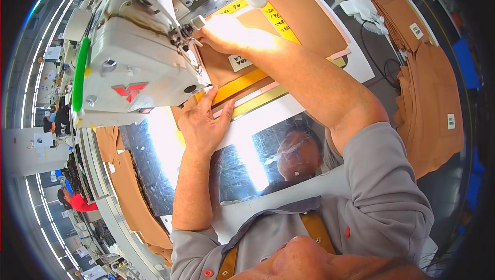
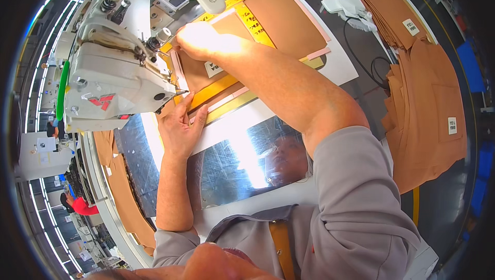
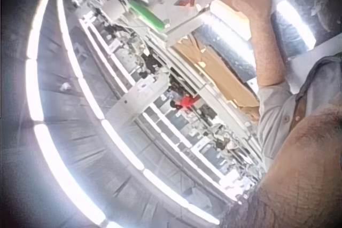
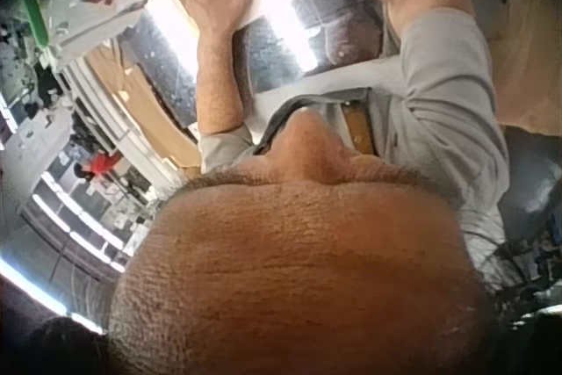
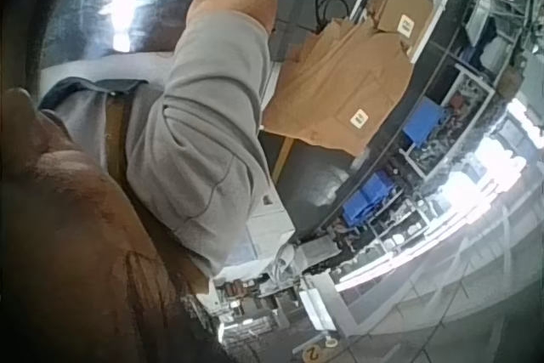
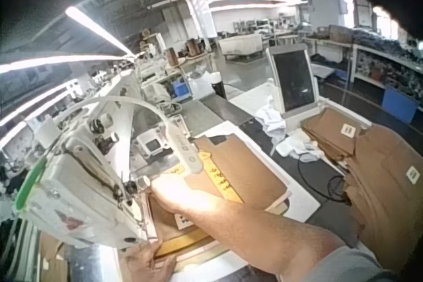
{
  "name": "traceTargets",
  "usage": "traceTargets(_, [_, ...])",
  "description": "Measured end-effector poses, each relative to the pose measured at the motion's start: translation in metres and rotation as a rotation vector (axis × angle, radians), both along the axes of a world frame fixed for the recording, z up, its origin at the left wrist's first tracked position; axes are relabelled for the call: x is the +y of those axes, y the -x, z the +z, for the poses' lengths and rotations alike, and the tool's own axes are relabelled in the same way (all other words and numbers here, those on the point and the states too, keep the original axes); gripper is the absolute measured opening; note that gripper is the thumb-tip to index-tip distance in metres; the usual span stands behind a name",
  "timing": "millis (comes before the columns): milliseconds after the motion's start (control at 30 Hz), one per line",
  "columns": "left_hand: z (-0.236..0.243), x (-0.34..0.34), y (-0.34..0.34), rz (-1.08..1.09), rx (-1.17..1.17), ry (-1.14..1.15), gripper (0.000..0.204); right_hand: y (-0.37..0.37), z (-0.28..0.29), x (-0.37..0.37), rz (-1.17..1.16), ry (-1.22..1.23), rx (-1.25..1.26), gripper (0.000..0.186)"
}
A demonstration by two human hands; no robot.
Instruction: The person places fabric panels and labeled patches into the template of a sewing machine, tucks and aligns the edges by hand, and operates the machine to stitch the patches onto the panels.
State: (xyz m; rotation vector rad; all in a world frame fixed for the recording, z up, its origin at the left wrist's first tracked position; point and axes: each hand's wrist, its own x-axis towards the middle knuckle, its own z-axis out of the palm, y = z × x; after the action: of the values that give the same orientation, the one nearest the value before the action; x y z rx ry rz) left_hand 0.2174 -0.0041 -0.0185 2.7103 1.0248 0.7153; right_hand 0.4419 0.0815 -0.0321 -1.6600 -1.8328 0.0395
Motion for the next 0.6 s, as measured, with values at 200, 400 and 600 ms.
traceTargets(200, [-0.002, -0.002, -0.003, 0.011, 0.012, -0.032, 0.045, 0.001, -0.006, 0.005, 0.058, -0.243, -0.140, 0.015])
traceTargets(400, [-0.003, -0.003, -0.002, 0.019, 0.002, -0.015, 0.045, 0.007, 0.015, -0.011, 0.039, -0.078, -0.436, 0.017])
traceTargets(600, [0.000, -0.008, -0.010, 0.064, 0.075, -0.141, 0.039, 0.013, 0.019, -0.019, 0.078, 0.181, -0.287, 0.028])
